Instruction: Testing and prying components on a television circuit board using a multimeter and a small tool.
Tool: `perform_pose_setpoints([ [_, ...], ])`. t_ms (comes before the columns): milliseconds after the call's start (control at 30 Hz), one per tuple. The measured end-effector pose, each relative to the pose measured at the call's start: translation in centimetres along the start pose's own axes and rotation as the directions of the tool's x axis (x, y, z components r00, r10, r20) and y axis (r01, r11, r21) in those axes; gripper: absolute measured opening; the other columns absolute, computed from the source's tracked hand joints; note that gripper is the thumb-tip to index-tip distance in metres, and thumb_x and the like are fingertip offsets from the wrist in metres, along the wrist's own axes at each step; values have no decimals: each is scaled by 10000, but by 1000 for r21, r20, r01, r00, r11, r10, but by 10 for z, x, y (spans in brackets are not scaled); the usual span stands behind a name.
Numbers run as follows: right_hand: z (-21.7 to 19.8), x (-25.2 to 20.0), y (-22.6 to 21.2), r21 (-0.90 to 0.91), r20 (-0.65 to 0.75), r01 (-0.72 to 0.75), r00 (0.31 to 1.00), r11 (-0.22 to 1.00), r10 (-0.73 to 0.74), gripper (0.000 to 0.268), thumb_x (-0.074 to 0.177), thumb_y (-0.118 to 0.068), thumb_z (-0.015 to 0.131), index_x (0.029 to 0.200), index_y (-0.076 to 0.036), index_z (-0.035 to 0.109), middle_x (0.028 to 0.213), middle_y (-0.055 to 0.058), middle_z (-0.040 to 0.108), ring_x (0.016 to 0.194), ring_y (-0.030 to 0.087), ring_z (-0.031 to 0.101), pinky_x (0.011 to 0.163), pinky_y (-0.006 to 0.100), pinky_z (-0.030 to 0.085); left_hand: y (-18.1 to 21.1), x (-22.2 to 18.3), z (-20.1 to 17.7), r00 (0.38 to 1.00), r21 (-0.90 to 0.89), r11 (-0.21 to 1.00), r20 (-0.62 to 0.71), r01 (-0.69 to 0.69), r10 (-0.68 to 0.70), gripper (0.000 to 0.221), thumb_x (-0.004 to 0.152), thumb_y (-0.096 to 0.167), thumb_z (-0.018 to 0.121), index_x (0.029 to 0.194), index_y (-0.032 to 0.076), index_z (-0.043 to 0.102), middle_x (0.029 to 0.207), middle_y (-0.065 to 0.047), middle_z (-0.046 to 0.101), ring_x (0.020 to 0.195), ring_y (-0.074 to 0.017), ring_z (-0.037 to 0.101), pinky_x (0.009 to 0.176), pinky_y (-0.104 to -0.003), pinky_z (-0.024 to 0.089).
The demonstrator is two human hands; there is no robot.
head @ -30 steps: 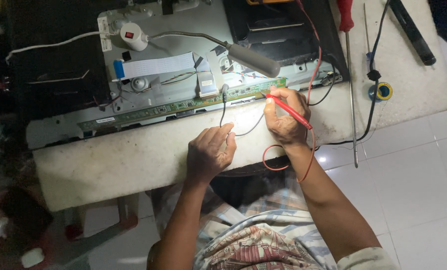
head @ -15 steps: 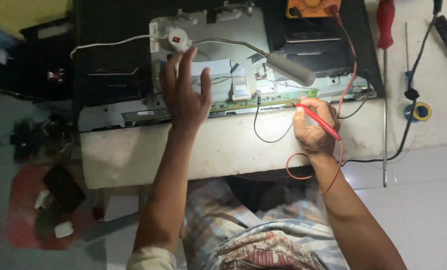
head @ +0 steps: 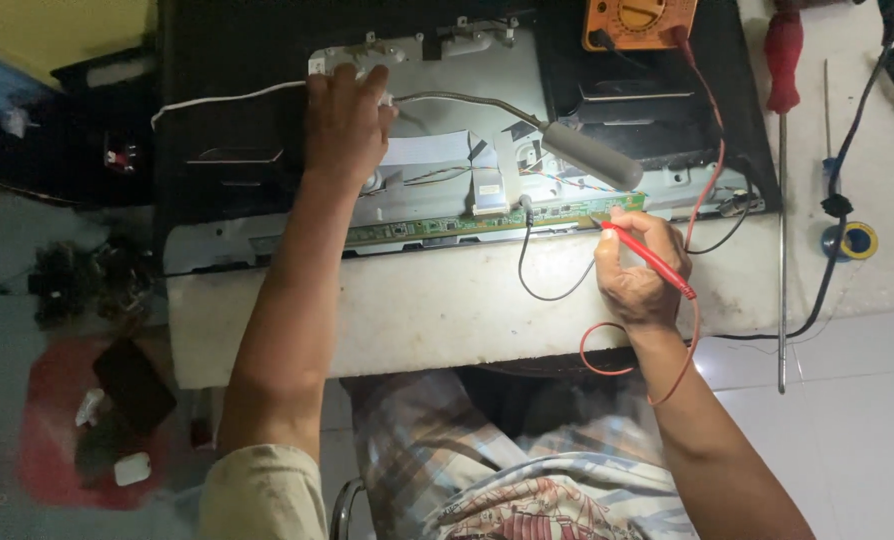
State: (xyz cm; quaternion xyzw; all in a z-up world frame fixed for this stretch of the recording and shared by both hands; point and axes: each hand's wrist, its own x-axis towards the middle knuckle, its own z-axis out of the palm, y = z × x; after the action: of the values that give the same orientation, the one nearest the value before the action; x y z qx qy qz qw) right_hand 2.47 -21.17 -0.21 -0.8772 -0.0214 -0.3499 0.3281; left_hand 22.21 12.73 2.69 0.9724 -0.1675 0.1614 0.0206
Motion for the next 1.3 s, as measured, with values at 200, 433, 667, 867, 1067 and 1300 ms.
perform_pose_setpoints([
  [200, 0, -1, 1, 9, 4, -1, 1000, 1000, 1, 134, 917, -58, 664, 1048, -32, 652, 1065, 143, 790, 961, 311, 727, 927, 411, 538, 1, -9, 7, 980, -60, 996, -195, -64, 51, 396, 1004, 196, 760, 1339, 143, 556, 1246, -222, 564, 1054, -389, 481, 772, -432, 490],
  [433, -1, -2, -2, 35, 35, -52, 998, 998, 50, 156, 947, -121, 651, 1069, -24, 653, 1089, 141, 780, 948, 310, 694, 891, 422, 535, -11, 36, -60, 935, -40, 982, -316, -183, 162, 259, 1113, 104, 656, 1365, 145, 614, 1333, -211, 565, 1146, -411, 588, 864, -500, 484],
  [667, -3, 3, -4, 29, 14, -1, 1000, 1000, 0, 115, 944, -72, 658, 1043, -14, 664, 1069, 153, 780, 946, 309, 724, 933, 424, 528, -31, 103, -28, 997, -183, 983, -73, -30, 17, 165, 1070, 82, 564, 1067, 52, 727, 1010, -175, 703, 874, -306, 695, 602, -372, 486],
  [867, 0, 7, -7, 38, 24, 12, 1000, 999, -13, 116, 925, -25, 650, 1032, 19, 664, 1046, 181, 776, 947, 310, 735, 933, 423, 543, -54, 133, 29, 985, 76, 982, 7, -175, 175, 146, 955, 48, 741, 1075, 105, 804, 1098, -114, 776, 923, -375, 728, 639, -450, 587],
  [1067, -3, 8, -8, 17, 35, -19, 999, 1000, 18, 65, 926, -13, 645, 988, -4, 629, 1053, 171, 778, 919, 285, 718, 920, 391, 538, -37, 128, 32, 967, -179, 984, 248, -16, 61, 164, 1035, 145, 695, 1177, 76, 743, 1096, -180, 734, 889, -423, 683, 620, -553, 473],
  [1300, -1, 9, -9, 25, 44, -47, 998, 999, 46, 86, 926, -58, 634, 1000, -22, 608, 1041, 166, 776, 929, 288, 712, 887, 388, 550, -38, 115, -2, 913, -154, 984, 407, 90, -19, 280, 1104, 135, 567, 1367, 105, 657, 1217, -204, 649, 983, -393, 644, 701, -479, 459],
])
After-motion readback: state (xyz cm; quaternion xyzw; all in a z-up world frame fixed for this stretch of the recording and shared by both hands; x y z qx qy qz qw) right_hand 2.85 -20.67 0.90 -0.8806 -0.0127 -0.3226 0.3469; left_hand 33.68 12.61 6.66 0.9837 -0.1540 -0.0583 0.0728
